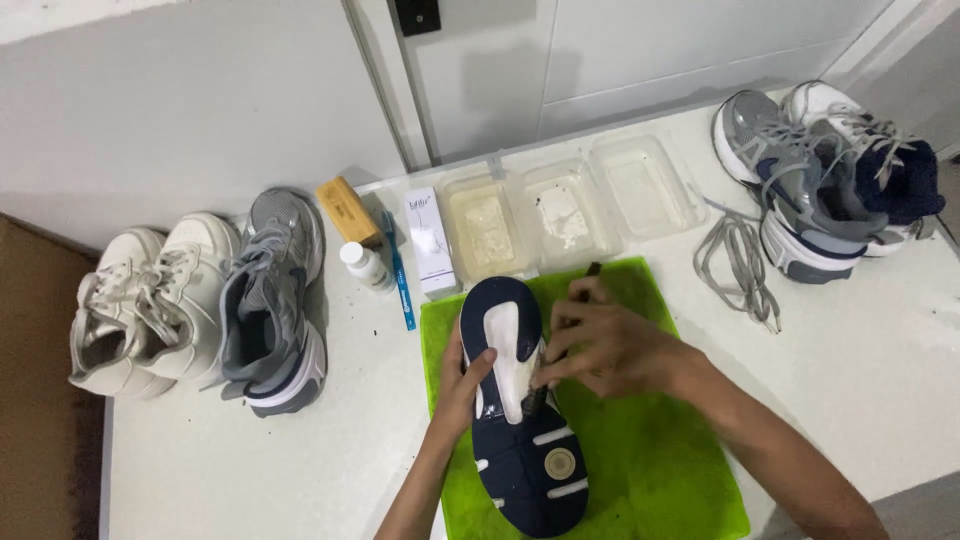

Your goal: Cleaning the sole of a blue and white sneaker using a brush and cleaning solution, then wiping it with a green cloth.

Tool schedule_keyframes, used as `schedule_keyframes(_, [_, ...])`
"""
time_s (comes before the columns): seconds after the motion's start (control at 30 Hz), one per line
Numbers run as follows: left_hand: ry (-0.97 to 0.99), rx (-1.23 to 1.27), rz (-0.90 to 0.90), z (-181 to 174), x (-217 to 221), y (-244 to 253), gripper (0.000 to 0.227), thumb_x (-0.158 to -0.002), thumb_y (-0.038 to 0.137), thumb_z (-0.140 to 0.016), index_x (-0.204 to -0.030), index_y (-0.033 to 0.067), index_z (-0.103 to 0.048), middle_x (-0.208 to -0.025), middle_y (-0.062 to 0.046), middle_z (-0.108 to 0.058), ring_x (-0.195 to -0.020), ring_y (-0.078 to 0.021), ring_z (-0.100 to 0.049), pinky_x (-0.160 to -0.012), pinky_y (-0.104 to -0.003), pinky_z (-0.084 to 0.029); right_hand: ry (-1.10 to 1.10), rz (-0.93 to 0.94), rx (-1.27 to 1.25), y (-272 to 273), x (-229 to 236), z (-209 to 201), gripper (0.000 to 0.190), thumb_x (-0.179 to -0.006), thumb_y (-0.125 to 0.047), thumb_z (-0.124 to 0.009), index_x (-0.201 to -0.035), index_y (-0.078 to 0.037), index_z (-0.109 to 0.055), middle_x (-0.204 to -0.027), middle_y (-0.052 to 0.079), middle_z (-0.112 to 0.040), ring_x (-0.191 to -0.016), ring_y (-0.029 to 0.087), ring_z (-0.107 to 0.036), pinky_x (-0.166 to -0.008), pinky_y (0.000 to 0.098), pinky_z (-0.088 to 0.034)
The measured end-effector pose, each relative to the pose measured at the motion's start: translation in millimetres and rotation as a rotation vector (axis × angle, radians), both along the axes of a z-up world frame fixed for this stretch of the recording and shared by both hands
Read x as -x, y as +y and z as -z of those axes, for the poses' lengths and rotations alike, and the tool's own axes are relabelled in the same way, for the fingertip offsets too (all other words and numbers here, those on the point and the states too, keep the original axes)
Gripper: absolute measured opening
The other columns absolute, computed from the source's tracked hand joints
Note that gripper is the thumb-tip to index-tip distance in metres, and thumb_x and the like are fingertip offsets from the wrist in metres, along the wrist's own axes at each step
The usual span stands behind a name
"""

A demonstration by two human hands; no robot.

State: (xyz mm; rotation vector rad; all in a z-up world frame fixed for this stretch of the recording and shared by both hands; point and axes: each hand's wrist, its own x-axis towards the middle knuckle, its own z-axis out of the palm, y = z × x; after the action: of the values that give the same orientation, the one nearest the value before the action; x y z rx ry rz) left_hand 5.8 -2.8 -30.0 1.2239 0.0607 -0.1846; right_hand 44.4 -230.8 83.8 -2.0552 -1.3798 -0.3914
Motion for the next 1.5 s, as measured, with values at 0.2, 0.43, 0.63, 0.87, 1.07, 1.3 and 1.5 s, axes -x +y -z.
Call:
schedule_keyframes(0.2, [-0.04,-0.005,0.001,-0.9,-4.6,-0.4,0.081,-0.091,0.036,-0.066,-0.158,0.0093,-0.029,-0.146,-0.018,-0.051,-0.127,-0.0281,-0.055,-0.105,-0.049,-0.049,0.042,0.061,-0.029,-23.7,-31.3,38.0,0.009,-0.085,-0.03,-0.081,-0.077,-0.034,-0.078,-0.08,-0.012,-0.073,-0.085,0.022,-0.065,-0.099,0.0519,-0.039])
schedule_keyframes(0.43, [-0.045,-0.019,0.001,-4.7,-4.7,0.5,0.076,-0.091,0.035,-0.062,-0.157,0.011,-0.033,-0.145,-0.017,-0.053,-0.127,-0.0277,-0.054,-0.105,-0.049,-0.047,-0.028,0.179,-0.056,-22.8,-27.3,38.8,0.006,-0.087,-0.036,-0.077,-0.082,-0.037,-0.079,-0.085,-0.018,-0.071,-0.092,0.016,-0.062,-0.106,0.0501,-0.036])
schedule_keyframes(0.63, [-0.058,-0.039,0.02,5.3,1.5,0.8,0.074,-0.092,0.036,-0.06,-0.156,0.012,-0.034,-0.146,-0.016,-0.052,-0.126,-0.0287,-0.055,-0.104,-0.048,-0.047,0.174,0.067,-0.005,-20.7,-9.6,39.4,0.009,-0.084,-0.028,-0.081,-0.076,-0.032,-0.081,-0.08,-0.011,-0.075,-0.087,0.018,-0.064,-0.102,0.0469,-0.042])
schedule_keyframes(0.87, [-0.047,-0.096,0.006,17.3,-3.7,5.2,0.074,-0.09,0.037,-0.06,-0.156,0.0119,-0.037,-0.145,-0.015,-0.053,-0.124,-0.0274,-0.055,-0.1,-0.046,-0.049,0.323,0.106,0.006,-17.9,0.6,24.2,0.016,-0.088,-0.015,-0.078,-0.085,-0.03,-0.084,-0.076,-0.005,-0.076,-0.073,0.018,-0.061,-0.095,0.0462,-0.041])
schedule_keyframes(1.07, [0.031,-0.035,-0.014,23.1,-1.7,5.5,0.081,-0.088,0.038,-0.064,-0.157,0.0124,-0.032,-0.146,-0.016,-0.05,-0.123,-0.0302,-0.055,-0.101,-0.047,-0.048,0.347,0.139,-0.03,-21.8,-8.3,29.4,0.014,-0.091,-0.016,-0.077,-0.086,-0.027,-0.083,-0.081,-0.007,-0.077,-0.074,0.018,-0.064,-0.092,0.0463,-0.041])
schedule_keyframes(1.3, [-0.027,-0.034,0.031,20.4,-3.2,8.6,0.074,-0.088,0.036,-0.062,-0.154,0.0121,-0.039,-0.143,-0.014,-0.054,-0.119,-0.0262,-0.056,-0.098,-0.045,-0.051,0.615,-0.074,0.038,-25.5,-8.3,18.3,0.014,-0.091,-0.02,-0.079,-0.087,-0.03,-0.086,-0.077,-0.005,-0.079,-0.066,0.017,-0.061,-0.093,0.0479,-0.041])
schedule_keyframes(1.5, [-0.024,0.003,0.047,32.2,-3.8,10.6,0.071,-0.091,0.034,-0.059,-0.155,0.0131,-0.038,-0.142,-0.016,-0.055,-0.117,-0.0282,-0.057,-0.096,-0.047,-0.052,0.741,-0.101,0.04,-19.6,-14.3,20.3,0.012,-0.091,-0.02,-0.079,-0.09,-0.029,-0.087,-0.08,0.0,-0.081,-0.069,0.024,-0.066,-0.103,0.0615,-0.037])
